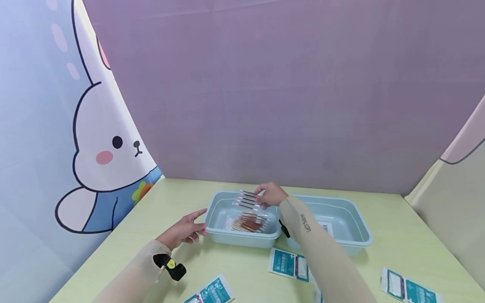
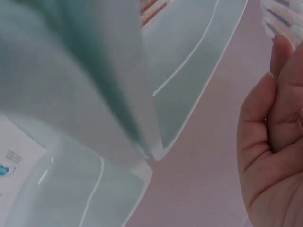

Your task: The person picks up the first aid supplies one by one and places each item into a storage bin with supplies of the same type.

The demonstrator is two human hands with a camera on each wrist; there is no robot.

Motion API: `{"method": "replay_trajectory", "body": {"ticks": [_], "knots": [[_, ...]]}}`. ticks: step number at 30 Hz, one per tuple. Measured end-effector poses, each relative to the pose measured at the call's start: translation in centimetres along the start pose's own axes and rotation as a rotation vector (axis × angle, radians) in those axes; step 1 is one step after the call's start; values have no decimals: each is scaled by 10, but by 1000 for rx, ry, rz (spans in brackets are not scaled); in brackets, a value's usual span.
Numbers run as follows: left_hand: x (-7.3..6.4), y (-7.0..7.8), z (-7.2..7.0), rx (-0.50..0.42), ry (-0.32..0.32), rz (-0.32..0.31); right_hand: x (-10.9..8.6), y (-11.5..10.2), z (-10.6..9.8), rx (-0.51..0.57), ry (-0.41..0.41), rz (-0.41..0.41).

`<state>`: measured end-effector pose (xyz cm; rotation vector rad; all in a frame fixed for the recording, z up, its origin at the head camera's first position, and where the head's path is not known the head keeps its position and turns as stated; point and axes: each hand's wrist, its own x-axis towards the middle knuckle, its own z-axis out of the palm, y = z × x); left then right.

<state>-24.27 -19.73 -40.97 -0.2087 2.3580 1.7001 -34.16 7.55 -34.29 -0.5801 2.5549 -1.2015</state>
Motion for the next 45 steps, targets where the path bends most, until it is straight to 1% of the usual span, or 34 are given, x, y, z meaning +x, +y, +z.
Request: {"method": "replay_trajectory", "body": {"ticks": [5,11,14,17,20,24,26,29,31,33,36,40,45], "knots": [[0,0,1,0,1,0,6,0,5,-5,-11,30],[1,0,0,4,6,-10,13,-1,11,-43,3,141],[1,0,0,6,7,-14,17,-1,12,-41,-11,185],[1,0,0,-1,-2,-6,19,-2,14,-11,-27,205],[2,0,-1,-6,-7,3,21,-7,17,6,-37,208],[2,0,-1,-5,0,0,24,-13,23,-7,-66,190],[2,0,-1,-3,3,0,25,-13,25,-40,-83,168],[1,0,-2,0,2,1,26,-9,24,-140,-95,140],[1,0,-1,3,-3,5,24,-7,20,-230,-81,114],[1,-1,0,6,-6,6,21,-4,15,-284,-70,93],[0,-2,0,8,2,8,17,-1,8,-303,-66,40],[0,-4,-1,14,0,13,8,5,2,-272,-86,-30],[-1,-5,-2,14,-13,13,-11,11,-4,-307,-153,-46]]}}
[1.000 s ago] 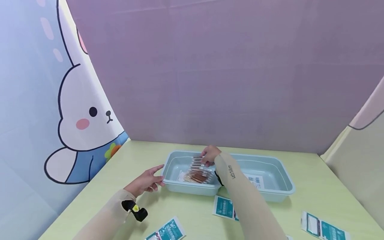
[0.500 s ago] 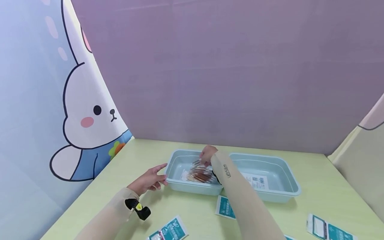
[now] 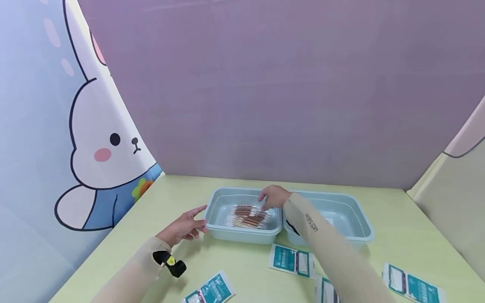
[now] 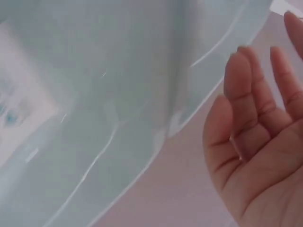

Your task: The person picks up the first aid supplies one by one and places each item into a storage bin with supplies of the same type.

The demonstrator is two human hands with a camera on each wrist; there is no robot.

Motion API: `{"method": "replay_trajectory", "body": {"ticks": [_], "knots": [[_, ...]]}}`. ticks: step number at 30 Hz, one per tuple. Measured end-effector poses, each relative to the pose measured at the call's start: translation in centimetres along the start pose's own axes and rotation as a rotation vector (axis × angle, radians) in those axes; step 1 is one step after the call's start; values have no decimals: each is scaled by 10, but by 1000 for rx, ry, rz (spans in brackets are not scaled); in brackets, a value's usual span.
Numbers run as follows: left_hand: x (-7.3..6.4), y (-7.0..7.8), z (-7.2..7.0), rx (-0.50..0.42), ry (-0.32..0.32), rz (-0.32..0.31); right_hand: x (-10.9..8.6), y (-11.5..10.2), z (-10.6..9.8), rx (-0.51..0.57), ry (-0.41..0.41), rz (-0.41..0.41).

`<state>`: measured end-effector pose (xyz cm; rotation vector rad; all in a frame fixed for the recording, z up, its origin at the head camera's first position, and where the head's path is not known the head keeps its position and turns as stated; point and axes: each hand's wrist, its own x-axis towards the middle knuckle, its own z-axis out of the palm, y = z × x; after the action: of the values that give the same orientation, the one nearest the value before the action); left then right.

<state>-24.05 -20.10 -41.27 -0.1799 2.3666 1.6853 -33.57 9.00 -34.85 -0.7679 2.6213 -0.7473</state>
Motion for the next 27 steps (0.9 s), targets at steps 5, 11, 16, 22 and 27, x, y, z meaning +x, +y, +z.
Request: {"method": "replay_trajectory", "body": {"ticks": [5,11,16,22,27], "knots": [[-2,-1,-4,2,15,-5,-27,13,-8,-52,-4,-49],[-4,-4,-8,2,9,-14,-65,38,-12,-26,32,-134],[-4,-5,-8,0,2,-6,-100,67,-16,85,14,-150],[-5,-3,-8,-11,-2,-8,-139,102,-27,222,-15,-110],[-7,-5,-10,-29,-6,-10,-168,125,-36,266,-39,-41]]}}
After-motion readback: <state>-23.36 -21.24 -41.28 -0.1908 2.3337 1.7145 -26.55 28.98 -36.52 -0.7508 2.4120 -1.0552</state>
